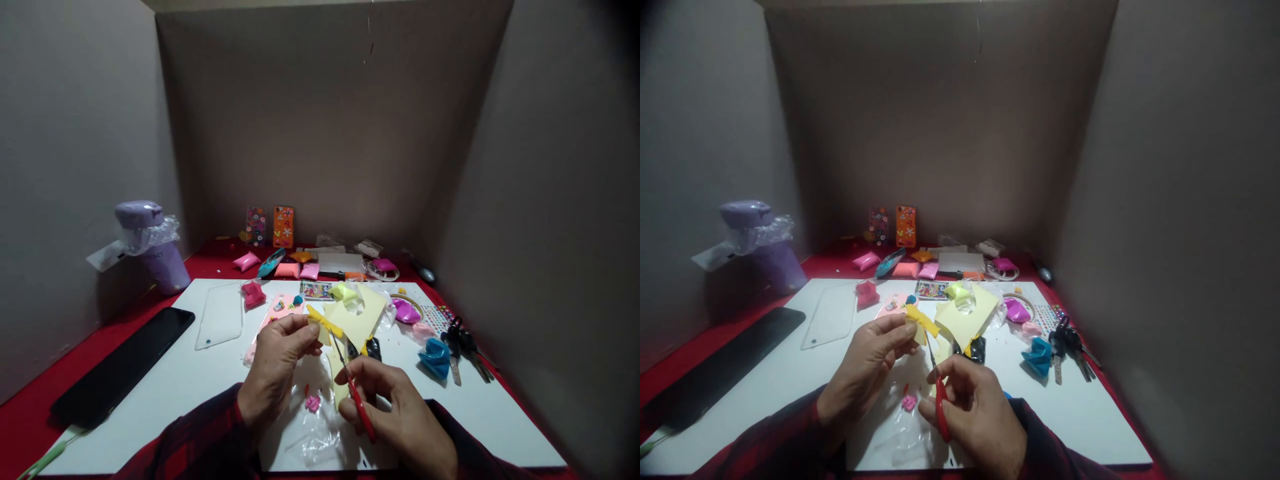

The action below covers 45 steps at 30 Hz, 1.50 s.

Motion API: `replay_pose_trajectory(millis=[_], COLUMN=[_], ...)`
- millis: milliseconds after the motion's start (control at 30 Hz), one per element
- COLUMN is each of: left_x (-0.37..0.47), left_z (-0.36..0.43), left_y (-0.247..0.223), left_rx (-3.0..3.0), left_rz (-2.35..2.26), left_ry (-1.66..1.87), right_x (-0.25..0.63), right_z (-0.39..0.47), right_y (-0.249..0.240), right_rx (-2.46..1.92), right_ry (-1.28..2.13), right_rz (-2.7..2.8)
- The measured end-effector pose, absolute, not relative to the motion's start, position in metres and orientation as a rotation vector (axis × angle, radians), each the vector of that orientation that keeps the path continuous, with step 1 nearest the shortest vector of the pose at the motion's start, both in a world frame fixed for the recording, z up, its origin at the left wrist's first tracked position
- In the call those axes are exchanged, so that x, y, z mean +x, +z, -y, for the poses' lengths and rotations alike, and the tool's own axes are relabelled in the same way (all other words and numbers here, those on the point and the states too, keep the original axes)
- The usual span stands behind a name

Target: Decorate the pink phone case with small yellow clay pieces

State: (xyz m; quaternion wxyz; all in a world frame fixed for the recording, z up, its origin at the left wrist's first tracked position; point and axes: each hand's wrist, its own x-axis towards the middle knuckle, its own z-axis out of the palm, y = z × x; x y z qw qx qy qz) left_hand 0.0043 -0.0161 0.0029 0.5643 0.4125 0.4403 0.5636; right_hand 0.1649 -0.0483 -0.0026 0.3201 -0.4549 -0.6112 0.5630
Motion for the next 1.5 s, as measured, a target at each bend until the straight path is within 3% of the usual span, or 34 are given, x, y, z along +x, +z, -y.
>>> replay_pose_trajectory(millis=[633, 1500], left_x=[0.000, -0.001], left_z=[0.012, 0.018], left_y=[0.007, 0.008], left_rx=[0.909, 0.981], left_rz=[-1.038, -0.984], left_ry=[1.328, 1.164], right_x=[0.174, 0.173], right_z=[0.039, 0.037], right_y=[-0.008, -0.010], right_rx=[-1.037, -1.063], right_ry=[1.750, 1.662], right_rz=[1.432, 1.550])
